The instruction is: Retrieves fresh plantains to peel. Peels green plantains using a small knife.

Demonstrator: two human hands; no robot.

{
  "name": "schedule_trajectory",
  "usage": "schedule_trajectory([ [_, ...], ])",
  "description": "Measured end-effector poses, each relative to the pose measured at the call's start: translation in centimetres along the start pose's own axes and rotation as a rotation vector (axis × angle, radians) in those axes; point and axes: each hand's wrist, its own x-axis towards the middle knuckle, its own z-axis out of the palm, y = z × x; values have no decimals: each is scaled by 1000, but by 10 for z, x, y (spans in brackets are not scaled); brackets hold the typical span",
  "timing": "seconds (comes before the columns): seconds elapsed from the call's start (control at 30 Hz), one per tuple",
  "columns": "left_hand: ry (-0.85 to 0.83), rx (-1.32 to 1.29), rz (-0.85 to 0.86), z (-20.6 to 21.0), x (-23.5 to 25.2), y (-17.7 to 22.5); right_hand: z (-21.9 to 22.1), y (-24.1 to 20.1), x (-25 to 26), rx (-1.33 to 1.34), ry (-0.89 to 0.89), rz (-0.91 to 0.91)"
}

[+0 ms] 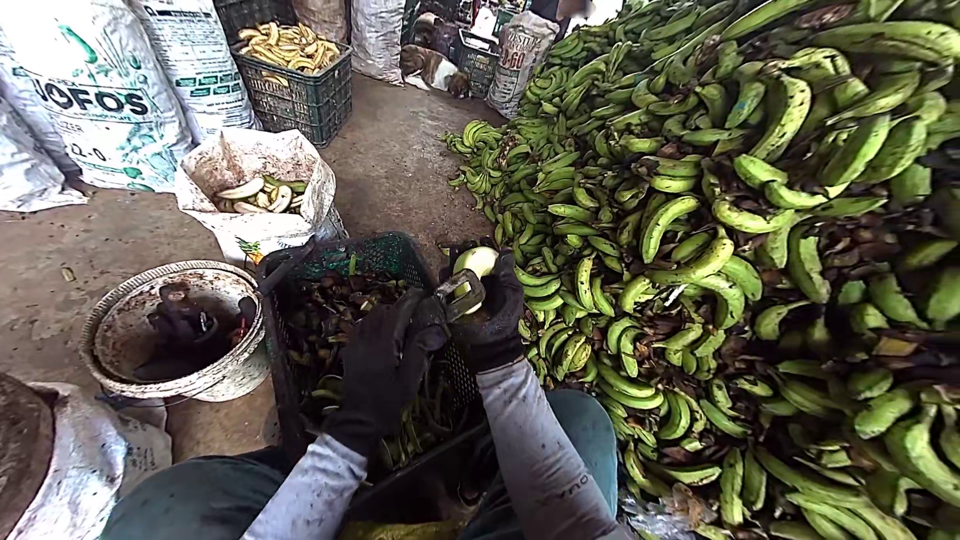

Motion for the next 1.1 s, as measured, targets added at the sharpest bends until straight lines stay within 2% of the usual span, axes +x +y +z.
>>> schedule_trajectory([
  [0.1,128,83,81,2,-4,3,7,4,2,33,122,-135],
  [0.17,140,99,83,1,-5,3,8,6,2,33,131,-147],
  [0.23,49,56,-5,-6,-1,3,5,6,0,-11,19,-57],
  [0.3,-60,1,-110,-16,5,0,-1,4,-5,-115,-166,47],
  [0.37,-78,47,-105,-21,9,-5,-8,-2,-11,-265,-262,155],
  [0.4,-61,105,-68,-21,8,-7,-9,-6,-13,-347,-217,206],
  [0.47,-41,213,1,-19,5,-11,-5,-12,-16,-593,-11,257],
  [0.53,-107,205,-51,-16,4,-12,1,-13,-23,-922,57,204],
  [0.63,-166,93,-146,-19,12,-14,-2,-22,-34,-1327,-270,94],
  [0.73,-203,24,-204,-21,15,-16,4,-24,-36,-1409,-358,135],
  [0.83,-321,92,-364,-27,22,-21,-8,-25,-36,-1330,-317,194],
  [0.93,-331,102,-394,-26,22,-26,-28,-22,-28,-856,-50,322],
  [1.03,-311,145,-166,-11,14,-27,-40,-26,-19,-313,175,475],
  [1.1,-256,216,65,3,5,-25,-50,-31,-16,-155,181,468],
])
